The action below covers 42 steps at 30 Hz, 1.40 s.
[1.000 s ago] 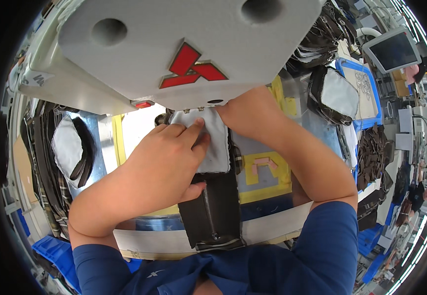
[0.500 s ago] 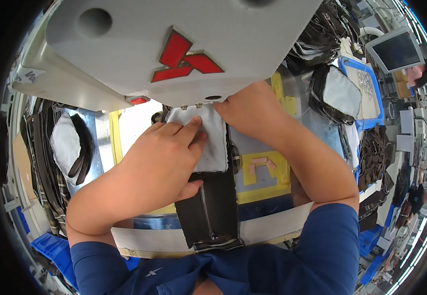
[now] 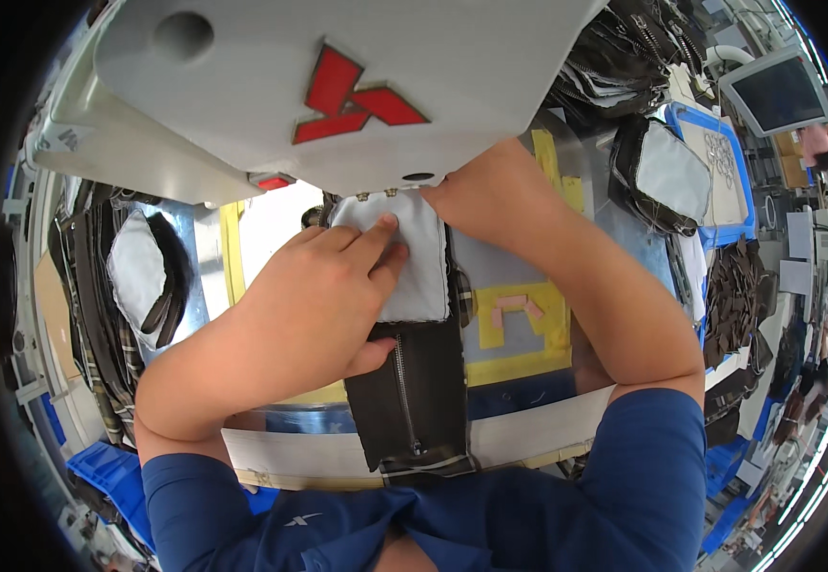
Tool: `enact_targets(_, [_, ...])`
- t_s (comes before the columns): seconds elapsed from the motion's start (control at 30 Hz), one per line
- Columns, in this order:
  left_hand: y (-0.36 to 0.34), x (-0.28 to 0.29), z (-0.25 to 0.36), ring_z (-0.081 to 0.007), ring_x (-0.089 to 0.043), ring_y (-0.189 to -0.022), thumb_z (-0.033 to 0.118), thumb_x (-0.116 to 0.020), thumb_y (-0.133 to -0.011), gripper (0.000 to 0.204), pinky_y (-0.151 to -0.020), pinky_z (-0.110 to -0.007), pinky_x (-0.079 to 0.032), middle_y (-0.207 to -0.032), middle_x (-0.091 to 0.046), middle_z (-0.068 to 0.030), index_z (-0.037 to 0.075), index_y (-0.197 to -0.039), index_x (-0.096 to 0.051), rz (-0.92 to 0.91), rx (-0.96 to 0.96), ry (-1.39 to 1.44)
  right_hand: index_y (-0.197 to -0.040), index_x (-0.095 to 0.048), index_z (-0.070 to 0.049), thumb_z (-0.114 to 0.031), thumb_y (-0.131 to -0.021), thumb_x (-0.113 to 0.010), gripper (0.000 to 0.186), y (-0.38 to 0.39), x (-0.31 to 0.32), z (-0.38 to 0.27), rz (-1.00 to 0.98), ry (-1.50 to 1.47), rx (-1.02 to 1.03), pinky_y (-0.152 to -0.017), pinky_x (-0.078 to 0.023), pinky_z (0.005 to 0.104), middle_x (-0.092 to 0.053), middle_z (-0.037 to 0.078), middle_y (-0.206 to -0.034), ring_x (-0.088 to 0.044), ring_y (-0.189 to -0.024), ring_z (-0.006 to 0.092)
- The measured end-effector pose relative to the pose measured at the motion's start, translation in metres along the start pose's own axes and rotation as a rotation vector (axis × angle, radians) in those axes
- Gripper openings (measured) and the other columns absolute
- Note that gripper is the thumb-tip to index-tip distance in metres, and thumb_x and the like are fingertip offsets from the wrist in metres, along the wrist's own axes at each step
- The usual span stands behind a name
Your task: The person operates an industrial sewing machine to attach zippers to dark fabric pieces. They align the zipper with the fabric, guide it under the needle, and sew along the edge. The person repeatedly handles the fabric, adjusting the zipper and trimming threads between stitches.
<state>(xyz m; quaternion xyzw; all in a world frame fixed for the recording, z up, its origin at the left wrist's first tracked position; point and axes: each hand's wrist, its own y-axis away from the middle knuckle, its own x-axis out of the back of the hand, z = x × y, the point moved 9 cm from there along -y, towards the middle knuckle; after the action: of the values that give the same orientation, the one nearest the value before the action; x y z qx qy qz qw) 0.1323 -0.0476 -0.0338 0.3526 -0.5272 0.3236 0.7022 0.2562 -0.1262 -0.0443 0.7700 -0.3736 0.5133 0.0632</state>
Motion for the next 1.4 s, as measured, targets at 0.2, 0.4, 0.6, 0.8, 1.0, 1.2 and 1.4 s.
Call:
enact_targets(0.2, [0.001,-0.001,0.003,-0.0306,-0.069,-0.112,0.041,-0.087,-0.078,0.076,-0.098,-0.039,-0.055,-0.147,-0.062,-0.0277,-0.008,-0.133,-0.068,0.011,-0.003,-0.026,-0.111,-0.079,-0.014,-0.032,-0.092,-0.072,0.027,0.008,-0.011,0.015,-0.053,0.054,-0.031,-0.080,-0.059,0.0445,-0.080,0.008,-0.098,-0.075,-0.093,0.0341])
enact_targets(0.4, [0.000,-0.001,0.002,-0.0312,-0.069,-0.113,0.039,-0.088,-0.077,0.075,-0.099,-0.040,-0.055,-0.147,-0.062,-0.0282,-0.008,-0.132,-0.069,0.010,0.004,-0.017,-0.111,-0.079,-0.011,-0.028,-0.092,-0.070,0.027,0.002,-0.006,0.005,-0.030,0.059,0.006,-0.080,-0.059,0.0465,-0.080,0.011,-0.099,-0.075,-0.093,0.0363])
enact_targets(0.6, [0.001,0.001,0.002,-0.0318,-0.069,-0.114,0.038,-0.089,-0.075,0.076,-0.099,-0.040,-0.055,-0.146,-0.062,-0.0286,-0.009,-0.132,-0.069,0.034,-0.004,0.021,-0.111,-0.078,-0.009,-0.022,-0.090,-0.069,0.026,-0.001,-0.005,0.003,-0.099,-0.010,-0.058,-0.079,-0.059,0.0493,-0.078,0.015,-0.099,-0.073,-0.092,0.0405])
enact_targets(0.8, [0.002,-0.002,0.004,-0.0312,-0.069,-0.112,0.038,-0.089,-0.075,0.075,-0.099,-0.040,-0.055,-0.145,-0.062,-0.0285,-0.008,-0.132,-0.069,-0.016,0.016,-0.009,-0.111,-0.078,-0.009,-0.016,-0.087,-0.068,0.027,0.001,-0.009,0.004,-0.051,-0.043,-0.071,-0.078,-0.059,0.0494,-0.078,0.016,-0.097,-0.073,-0.090,0.0414])
enact_targets(1.0, [-0.002,0.002,0.007,-0.0317,-0.068,-0.112,0.037,-0.088,-0.075,0.075,-0.100,-0.041,-0.055,-0.145,-0.062,-0.0285,-0.008,-0.132,-0.068,0.071,-0.034,0.030,-0.100,-0.079,-0.005,-0.016,-0.086,-0.067,0.022,-0.001,-0.003,0.012,-0.061,-0.004,-0.049,-0.080,-0.059,0.0505,-0.077,0.018,-0.092,-0.073,-0.088,0.0426])
enact_targets(1.2, [-0.009,0.004,0.014,-0.0339,-0.067,-0.114,0.036,-0.087,-0.075,0.076,-0.100,-0.042,-0.055,-0.146,-0.061,-0.0289,-0.008,-0.134,-0.067,0.125,-0.084,0.056,-0.085,-0.078,0.000,-0.017,-0.087,-0.066,0.022,0.004,-0.003,0.038,-0.061,0.004,-0.126,-0.083,-0.059,0.0522,-0.076,0.022,-0.086,-0.073,-0.087,0.0446])
enact_targets(1.4, [-0.011,0.004,0.020,-0.0349,-0.066,-0.117,0.035,-0.088,-0.076,0.076,-0.100,-0.043,-0.053,-0.147,-0.061,-0.0284,-0.005,-0.137,-0.066,0.143,-0.103,0.085,-0.086,-0.079,0.000,-0.022,-0.084,-0.068,0.025,0.006,0.002,0.046,-0.111,-0.036,-0.250,-0.083,-0.060,0.0510,-0.076,0.023,-0.084,-0.074,-0.086,0.0439])
